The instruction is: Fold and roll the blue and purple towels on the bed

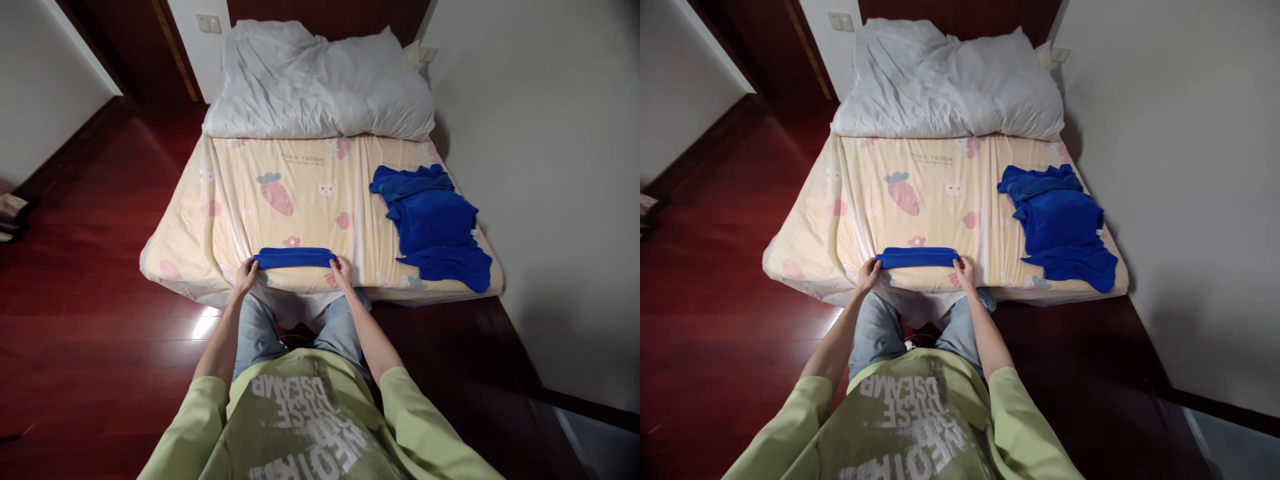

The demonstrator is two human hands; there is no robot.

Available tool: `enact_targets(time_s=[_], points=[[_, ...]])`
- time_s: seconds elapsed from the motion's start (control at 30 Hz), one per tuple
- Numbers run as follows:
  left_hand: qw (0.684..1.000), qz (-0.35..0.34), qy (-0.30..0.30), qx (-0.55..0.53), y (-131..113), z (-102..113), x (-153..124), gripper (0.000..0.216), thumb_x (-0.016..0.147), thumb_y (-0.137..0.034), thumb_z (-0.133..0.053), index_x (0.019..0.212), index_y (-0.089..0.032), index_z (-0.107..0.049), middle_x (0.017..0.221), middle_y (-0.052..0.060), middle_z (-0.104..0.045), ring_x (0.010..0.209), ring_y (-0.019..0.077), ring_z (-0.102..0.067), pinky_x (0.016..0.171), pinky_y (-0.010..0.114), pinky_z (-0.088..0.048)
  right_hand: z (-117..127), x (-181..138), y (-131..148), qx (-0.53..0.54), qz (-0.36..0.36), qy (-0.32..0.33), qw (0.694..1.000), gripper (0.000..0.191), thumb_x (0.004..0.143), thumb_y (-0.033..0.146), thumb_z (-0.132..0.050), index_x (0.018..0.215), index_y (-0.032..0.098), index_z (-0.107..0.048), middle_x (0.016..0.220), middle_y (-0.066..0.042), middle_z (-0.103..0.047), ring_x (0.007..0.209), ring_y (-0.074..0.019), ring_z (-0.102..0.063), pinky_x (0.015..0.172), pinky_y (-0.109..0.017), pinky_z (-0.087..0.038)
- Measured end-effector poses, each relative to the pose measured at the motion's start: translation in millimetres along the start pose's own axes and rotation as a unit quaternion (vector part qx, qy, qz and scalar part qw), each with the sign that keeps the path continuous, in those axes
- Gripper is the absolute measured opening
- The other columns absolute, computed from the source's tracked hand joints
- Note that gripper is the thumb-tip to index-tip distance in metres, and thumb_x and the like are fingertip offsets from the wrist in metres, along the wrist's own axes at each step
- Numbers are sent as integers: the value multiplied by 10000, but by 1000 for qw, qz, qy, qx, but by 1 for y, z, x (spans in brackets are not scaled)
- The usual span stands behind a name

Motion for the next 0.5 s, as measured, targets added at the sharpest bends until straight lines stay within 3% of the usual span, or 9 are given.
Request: enact_targets(time_s=[0.1, 0.3, 0.5], points=[[1000, -1, 0, 4, -4, 0, 1, 530, 920, -594, -447, 1058, -143, -687, 988, 116, -724, 944, 256, -659, 885, 362, -512, 0, 0, 0, -9, -10, -12, 1000, 511, 807, 742, -557, 827, 233, -597, 617, -1, -538, 591, -194, -554, 519, -301, -437], [999, 10, -2, 32, -7, -1, 4, 529, 926, -592, -421, 995, -148, -700, 915, 110, -732, 882, 258, -671, 828, 347, -511, -1, 4, -1, -51, 15, -19, 998, 503, 842, 718, -500, 795, 229, -610, 663, -21, -575, 670, -208, -556, 616, -322, -462], [997, 61, -33, 30, -10, -4, 7, 484, 902, -570, -489, 1019, -153, -704, 970, 128, -755, 930, 267, -698, 821, 331, -514, -3, 4, 1, -68, 38, -28, 997, 481, 841, 683, -487, 745, 220, -575, 680, -27, -582, 673, -189, -527, 635, -304, -436]])
Point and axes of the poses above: each hand's wrist, its own x-axis towards the middle knuckle, its own z-axis out of the back of the hand, y = z × x, the point moved 4 cm from there along x, towards the middle knuckle
